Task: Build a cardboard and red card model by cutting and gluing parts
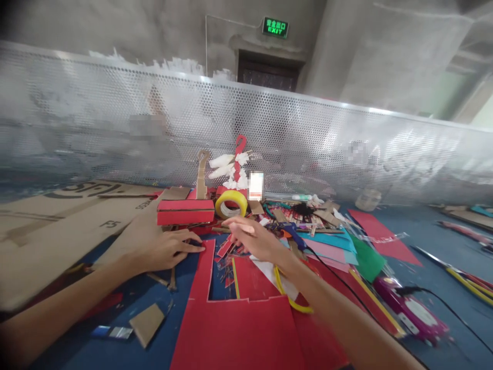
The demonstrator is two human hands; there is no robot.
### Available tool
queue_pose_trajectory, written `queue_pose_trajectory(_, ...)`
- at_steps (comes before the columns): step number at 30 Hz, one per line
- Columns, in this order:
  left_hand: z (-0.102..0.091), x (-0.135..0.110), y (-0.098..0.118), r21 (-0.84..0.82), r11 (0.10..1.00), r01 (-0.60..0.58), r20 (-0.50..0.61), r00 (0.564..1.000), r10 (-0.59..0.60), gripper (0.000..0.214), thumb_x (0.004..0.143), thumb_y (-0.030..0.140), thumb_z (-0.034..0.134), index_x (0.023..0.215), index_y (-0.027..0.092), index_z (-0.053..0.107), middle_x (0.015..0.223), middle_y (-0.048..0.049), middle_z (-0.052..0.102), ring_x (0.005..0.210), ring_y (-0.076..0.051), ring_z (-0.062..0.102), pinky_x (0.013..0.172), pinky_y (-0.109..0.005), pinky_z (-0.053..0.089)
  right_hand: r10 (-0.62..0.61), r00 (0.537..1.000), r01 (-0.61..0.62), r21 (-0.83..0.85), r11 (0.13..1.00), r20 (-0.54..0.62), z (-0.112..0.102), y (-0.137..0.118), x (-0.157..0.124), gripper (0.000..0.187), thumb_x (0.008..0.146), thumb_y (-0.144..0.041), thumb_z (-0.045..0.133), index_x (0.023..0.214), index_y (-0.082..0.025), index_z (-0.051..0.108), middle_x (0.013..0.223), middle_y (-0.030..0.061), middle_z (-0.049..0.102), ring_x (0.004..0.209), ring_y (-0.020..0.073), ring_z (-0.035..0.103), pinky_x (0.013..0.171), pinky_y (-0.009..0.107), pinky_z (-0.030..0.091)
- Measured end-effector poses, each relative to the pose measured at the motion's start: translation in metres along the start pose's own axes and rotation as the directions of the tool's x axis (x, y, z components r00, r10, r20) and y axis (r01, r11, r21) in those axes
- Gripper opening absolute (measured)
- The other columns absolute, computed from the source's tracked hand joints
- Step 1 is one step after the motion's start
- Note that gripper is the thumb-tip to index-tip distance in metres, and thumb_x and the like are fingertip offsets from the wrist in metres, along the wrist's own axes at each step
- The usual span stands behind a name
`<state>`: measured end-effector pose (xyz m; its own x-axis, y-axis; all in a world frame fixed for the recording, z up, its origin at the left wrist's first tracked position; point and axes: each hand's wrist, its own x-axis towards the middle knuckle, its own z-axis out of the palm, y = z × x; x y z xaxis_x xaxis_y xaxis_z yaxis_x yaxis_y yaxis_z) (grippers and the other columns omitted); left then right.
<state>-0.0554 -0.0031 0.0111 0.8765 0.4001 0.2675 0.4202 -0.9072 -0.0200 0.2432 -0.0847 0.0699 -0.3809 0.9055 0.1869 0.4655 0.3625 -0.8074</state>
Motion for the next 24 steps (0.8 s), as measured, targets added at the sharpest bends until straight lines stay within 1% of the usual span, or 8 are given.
queue_pose_trajectory(2,-0.001,0.000,0.001,0.003,1.000,-0.017,-0.005,1.000,0.017,0.052,0.086,0.008,0.049,0.126,0.037,0.066,0.128,0.0013,0.066,0.113,-0.018,0.063,0.098,-0.030,0.048,0.026,0.999,-0.024,0.083,0.996,-0.032,0.022,0.006,0.019,0.042,0.100,-0.048,0.037,0.106,-0.019,0.067,0.082,0.0031,0.065,0.057,0.0108,0.060,0.050,0.021,0.047)
queue_pose_trajectory(4,-0.002,0.000,0.002,0.006,0.999,-0.032,-0.005,0.999,0.032,0.050,0.086,0.009,0.049,0.125,0.035,0.067,0.127,0.0002,0.066,0.112,-0.019,0.063,0.096,-0.029,0.049,0.020,0.998,-0.015,0.080,0.997,-0.065,0.043,0.017,0.036,0.034,0.097,-0.042,0.047,0.089,-0.017,0.069,0.079,0.0025,0.066,0.049,0.0089,0.059,0.047,0.020,0.046)
queue_pose_trajectory(6,-0.003,0.000,0.003,0.009,0.999,-0.039,-0.002,0.999,0.039,0.049,0.085,0.009,0.049,0.124,0.034,0.067,0.126,-0.0006,0.066,0.111,-0.019,0.064,0.096,-0.029,0.049,0.023,0.994,-0.015,0.078,0.997,-0.110,0.060,0.028,0.046,0.018,0.092,-0.030,0.053,0.094,-0.019,0.067,0.072,-0.0001,0.066,0.048,0.0102,0.060,0.045,0.020,0.046)
queue_pose_trajectory(9,-0.002,0.001,0.005,0.012,0.999,-0.041,-0.006,0.999,0.041,0.050,0.085,0.007,0.048,0.124,0.033,0.067,0.126,-0.0005,0.066,0.112,-0.019,0.063,0.098,-0.030,0.048,0.036,0.988,-0.023,0.086,0.996,-0.150,0.073,0.038,0.052,0.016,0.090,-0.023,0.051,0.099,-0.020,0.064,0.068,-0.0009,0.067,0.047,0.0123,0.062,0.046,0.021,0.049)
queue_pose_trajectory(14,0.001,0.000,0.005,-0.002,0.999,-0.041,-0.022,0.999,0.041,0.046,0.088,0.009,0.047,0.123,0.031,0.068,0.126,-0.0005,0.067,0.111,-0.019,0.063,0.098,-0.029,0.048,-0.006,0.986,0.013,0.042,0.999,-0.167,0.071,0.043,0.050,0.019,0.088,-0.028,0.055,0.088,-0.018,0.071,0.101,0.0062,0.073,0.054,0.0121,0.065,0.052,0.023,0.052)
queue_pose_trajectory(19,0.002,0.000,0.004,-0.015,0.999,-0.029,-0.039,0.999,0.029,0.043,0.090,0.012,0.047,0.123,0.029,0.068,0.127,-0.0005,0.069,0.111,-0.020,0.063,0.097,-0.031,0.049,0.080,0.984,-0.057,0.146,0.988,-0.158,0.066,0.044,0.052,0.013,0.086,-0.029,0.056,0.089,-0.019,0.064,0.074,0.0012,0.071,0.050,0.0137,0.065,0.045,0.021,0.049)
queue_pose_trajectory(22,0.002,0.000,0.004,-0.018,1.000,-0.022,-0.034,0.999,0.021,0.044,0.090,0.012,0.047,0.126,0.030,0.066,0.129,0.0003,0.068,0.112,-0.019,0.063,0.097,-0.031,0.048,0.049,0.983,-0.026,0.127,0.991,-0.174,0.063,0.041,0.051,0.011,0.085,-0.031,0.060,0.087,-0.020,0.060,0.071,-0.0009,0.070,0.046,0.0116,0.063,0.044,0.020,0.047)
queue_pose_trajectory(24,0.002,0.000,0.004,-0.011,1.000,-0.013,-0.024,1.000,0.013,0.045,0.091,0.013,0.047,0.128,0.030,0.065,0.131,0.0009,0.067,0.114,-0.019,0.062,0.099,-0.031,0.047,0.026,0.985,-0.009,0.097,0.995,-0.168,0.061,0.039,0.050,0.011,0.084,-0.030,0.060,0.086,-0.019,0.062,0.074,0.0000,0.071,0.048,0.0113,0.065,0.046,0.019,0.047)
